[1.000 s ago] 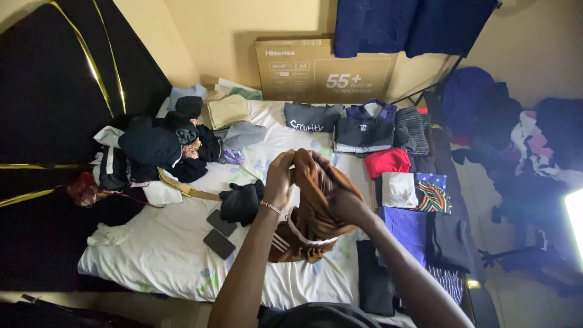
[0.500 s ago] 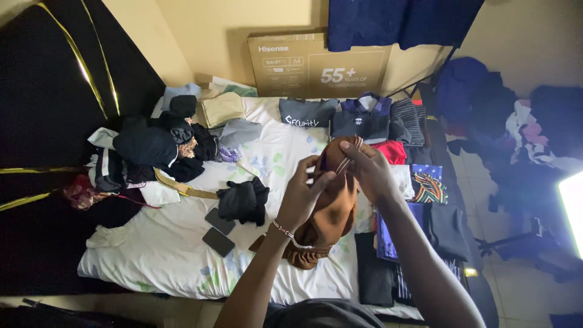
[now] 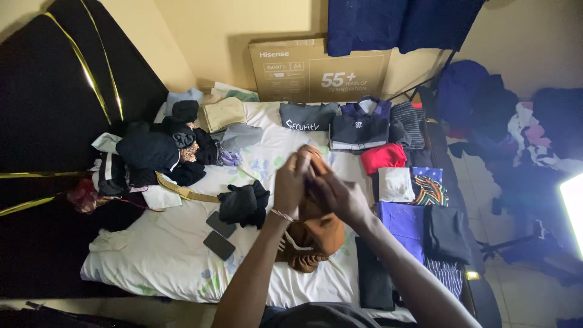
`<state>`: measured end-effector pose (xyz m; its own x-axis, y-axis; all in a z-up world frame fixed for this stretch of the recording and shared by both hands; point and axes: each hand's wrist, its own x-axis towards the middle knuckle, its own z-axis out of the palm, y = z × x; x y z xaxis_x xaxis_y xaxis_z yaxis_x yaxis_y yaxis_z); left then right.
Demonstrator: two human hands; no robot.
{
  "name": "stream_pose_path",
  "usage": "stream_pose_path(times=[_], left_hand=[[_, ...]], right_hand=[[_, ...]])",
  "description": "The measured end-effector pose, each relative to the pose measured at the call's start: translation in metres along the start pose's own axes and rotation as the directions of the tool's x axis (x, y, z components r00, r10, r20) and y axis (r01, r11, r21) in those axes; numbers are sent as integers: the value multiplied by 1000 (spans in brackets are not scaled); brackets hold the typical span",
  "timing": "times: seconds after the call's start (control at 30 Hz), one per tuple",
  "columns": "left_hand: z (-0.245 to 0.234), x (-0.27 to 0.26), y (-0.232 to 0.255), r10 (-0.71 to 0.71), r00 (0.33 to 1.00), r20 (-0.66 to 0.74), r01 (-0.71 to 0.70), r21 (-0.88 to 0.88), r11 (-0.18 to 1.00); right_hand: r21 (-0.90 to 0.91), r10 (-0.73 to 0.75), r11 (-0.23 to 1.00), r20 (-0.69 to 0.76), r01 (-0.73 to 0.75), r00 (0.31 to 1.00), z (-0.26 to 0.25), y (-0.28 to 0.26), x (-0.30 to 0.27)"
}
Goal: Folding various clothing items such as socks, a t-shirt, and pants on a bed.
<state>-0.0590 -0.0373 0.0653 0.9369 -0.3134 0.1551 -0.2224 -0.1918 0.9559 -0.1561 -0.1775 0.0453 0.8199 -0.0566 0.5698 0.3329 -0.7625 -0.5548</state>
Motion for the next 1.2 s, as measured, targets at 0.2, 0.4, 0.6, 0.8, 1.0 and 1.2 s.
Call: stream_pose_path(times=[0.2, 0.4, 0.6, 0.8, 1.0, 1.2], left_hand=[[-10, 14, -16, -132, 989, 60, 141, -607, 782], [-8, 3, -16, -215, 967, 134, 243, -252, 937], [7, 3, -12, -46, 990, 137, 91, -340, 936], [11, -4, -56, -77, 951, 300, 216, -466, 858], [6, -22, -54, -140, 877, 460, 209, -104, 972], [4, -24, -6, 97, 940, 327, 72, -469, 880]], right_hand=[[-311, 317, 934, 487, -178, 814, 17, 22, -17], [72, 265, 950, 337, -305, 903, -12, -5, 11], [159, 511, 772, 420, -615, 750, -4, 6, 15], [493, 565, 633, 233, -597, 791, -32, 3, 36], [802, 667, 384, 101, -458, 738, -50, 35, 35], [858, 626, 244, 217, -452, 749, -38, 29, 31]])
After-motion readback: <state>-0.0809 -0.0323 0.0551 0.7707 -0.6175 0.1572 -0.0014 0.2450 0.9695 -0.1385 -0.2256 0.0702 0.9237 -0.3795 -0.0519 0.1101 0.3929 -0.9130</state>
